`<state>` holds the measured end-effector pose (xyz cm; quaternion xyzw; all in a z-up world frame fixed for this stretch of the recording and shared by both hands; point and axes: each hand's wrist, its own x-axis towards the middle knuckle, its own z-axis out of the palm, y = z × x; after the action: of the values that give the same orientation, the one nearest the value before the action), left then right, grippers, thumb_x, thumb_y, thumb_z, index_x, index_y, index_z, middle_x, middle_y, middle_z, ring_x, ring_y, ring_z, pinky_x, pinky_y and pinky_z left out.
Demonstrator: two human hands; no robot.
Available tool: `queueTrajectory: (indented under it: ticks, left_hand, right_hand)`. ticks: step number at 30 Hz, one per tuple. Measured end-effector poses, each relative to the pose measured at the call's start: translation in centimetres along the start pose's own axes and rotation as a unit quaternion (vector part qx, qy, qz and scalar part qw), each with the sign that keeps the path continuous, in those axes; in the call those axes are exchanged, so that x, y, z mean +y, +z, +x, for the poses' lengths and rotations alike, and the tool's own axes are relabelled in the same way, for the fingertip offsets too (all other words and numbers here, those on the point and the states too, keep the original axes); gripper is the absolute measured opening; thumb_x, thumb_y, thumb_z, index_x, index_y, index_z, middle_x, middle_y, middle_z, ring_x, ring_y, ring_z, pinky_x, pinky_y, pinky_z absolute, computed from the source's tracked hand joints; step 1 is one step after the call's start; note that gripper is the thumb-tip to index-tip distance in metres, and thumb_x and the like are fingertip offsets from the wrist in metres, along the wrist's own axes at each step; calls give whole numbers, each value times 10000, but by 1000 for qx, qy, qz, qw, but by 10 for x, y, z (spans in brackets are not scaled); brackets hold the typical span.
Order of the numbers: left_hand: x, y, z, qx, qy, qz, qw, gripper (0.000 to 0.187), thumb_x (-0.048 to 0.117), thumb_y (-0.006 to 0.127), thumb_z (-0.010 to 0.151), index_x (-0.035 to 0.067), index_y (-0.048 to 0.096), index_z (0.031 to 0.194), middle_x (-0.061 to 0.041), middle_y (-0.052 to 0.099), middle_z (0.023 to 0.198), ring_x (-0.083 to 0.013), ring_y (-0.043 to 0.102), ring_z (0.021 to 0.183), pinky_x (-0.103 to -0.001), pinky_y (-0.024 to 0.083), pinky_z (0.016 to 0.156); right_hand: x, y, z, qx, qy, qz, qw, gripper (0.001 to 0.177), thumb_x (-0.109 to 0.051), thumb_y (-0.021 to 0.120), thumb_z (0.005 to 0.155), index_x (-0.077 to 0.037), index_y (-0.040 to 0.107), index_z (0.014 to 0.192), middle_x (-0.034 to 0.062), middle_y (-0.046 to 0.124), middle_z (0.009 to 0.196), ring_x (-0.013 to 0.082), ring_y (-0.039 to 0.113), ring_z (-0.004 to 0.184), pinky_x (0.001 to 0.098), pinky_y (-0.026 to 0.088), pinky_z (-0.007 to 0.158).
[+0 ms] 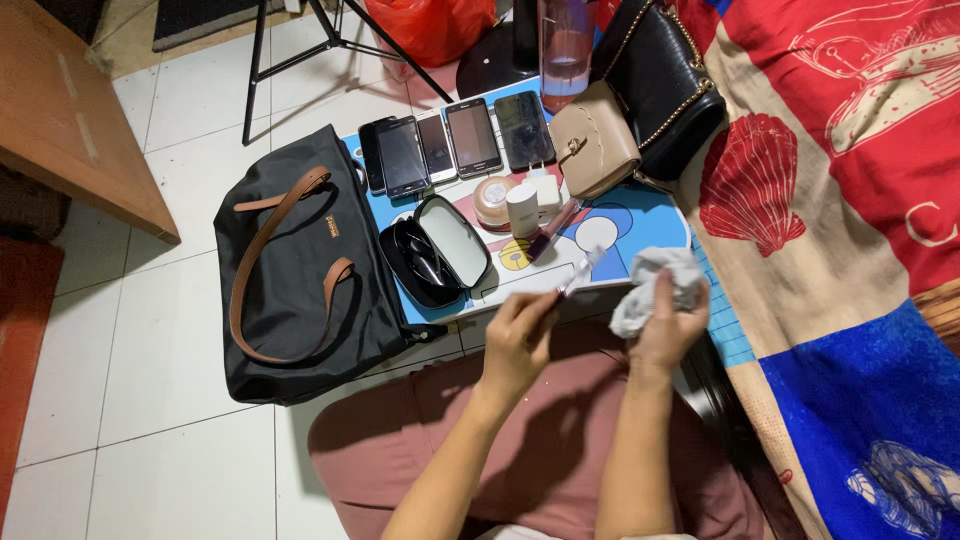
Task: The person wipes a small white bottle with a cloth, then places it into a black handbag along with a small beige pouch, a white charger, and several smartphones. The person also places a small black pouch into the bag and closes it.
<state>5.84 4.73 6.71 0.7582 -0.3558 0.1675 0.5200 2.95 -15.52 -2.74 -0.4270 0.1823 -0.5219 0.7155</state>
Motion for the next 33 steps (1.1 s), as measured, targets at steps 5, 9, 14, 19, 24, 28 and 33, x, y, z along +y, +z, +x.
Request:
queueTrajectory:
  ticks: [5, 9, 14, 19, 24, 28, 33]
  left_hand:
    - [-39, 32, 22, 12, 18, 89, 996, 265, 12, 708, 928, 43, 707, 1191, -125, 687, 1049, -320, 698, 894, -392, 562, 757]
    - [-56, 55, 38, 23, 48, 203, 978, 207, 35, 708, 910, 65, 738, 1113, -81, 706, 978, -300, 662, 861, -429, 529, 759]
    - [-63, 63, 49, 9, 43, 210, 977, 285, 23, 697, 882, 53, 704, 1166, -116, 667, 1093, -327, 651, 977, -431, 535, 812]
    - [-61, 58, 50, 4, 16, 165, 986, 515, 71, 750, 847, 2, 599, 1335, -205, 577, 1164, -390, 629, 1013, -450, 536, 849]
    - [-51, 43, 22, -8, -44, 91, 995, 468, 77, 738, 935, 24, 595, 1378, -190, 598, 1183, -336, 645, 1026, -412, 543, 870]
    - [-38, 19, -15, 13, -6, 98, 995, 437, 63, 761, 891, 24, 636, 1307, -180, 623, 1167, -356, 622, 1081, -427, 515, 951]
    - [-26, -22, -52, 6, -61, 75, 995, 382, 46, 761, 866, 17, 679, 1238, -168, 648, 1160, -344, 630, 1068, -409, 527, 917]
  right_hand:
    - [-28, 5, 4, -6, 56, 129, 990, 201, -124, 693, 1070, -72, 616, 1248, 59, 648, 890, 127, 565, 557, 291, 487, 481]
    - [-37, 11, 5, 18, 54, 99, 993, 232, -145, 690, 1063, -68, 607, 1266, 67, 676, 1016, 135, 618, 654, 305, 556, 557]
    - [-35, 12, 8, 20, 48, 91, 994, 280, -201, 707, 1038, -73, 599, 1263, 69, 675, 1005, 139, 634, 662, 307, 565, 553]
    - [-32, 6, 10, -11, 41, 126, 991, 309, -247, 735, 1045, -72, 602, 1262, 78, 661, 1007, 141, 606, 662, 294, 530, 543]
    - [-28, -3, 14, 34, 64, 106, 992, 342, -296, 733, 1022, -81, 607, 1256, 72, 664, 1017, 163, 637, 686, 316, 560, 558]
    - [-30, -8, 16, 55, 67, 103, 991, 371, -393, 683, 1039, -94, 589, 1237, 64, 653, 1038, 170, 658, 743, 333, 579, 581]
    - [-32, -9, 33, 29, 20, 104, 994, 484, -484, 525, 1072, -51, 591, 1279, 60, 679, 1110, 162, 686, 905, 283, 589, 703]
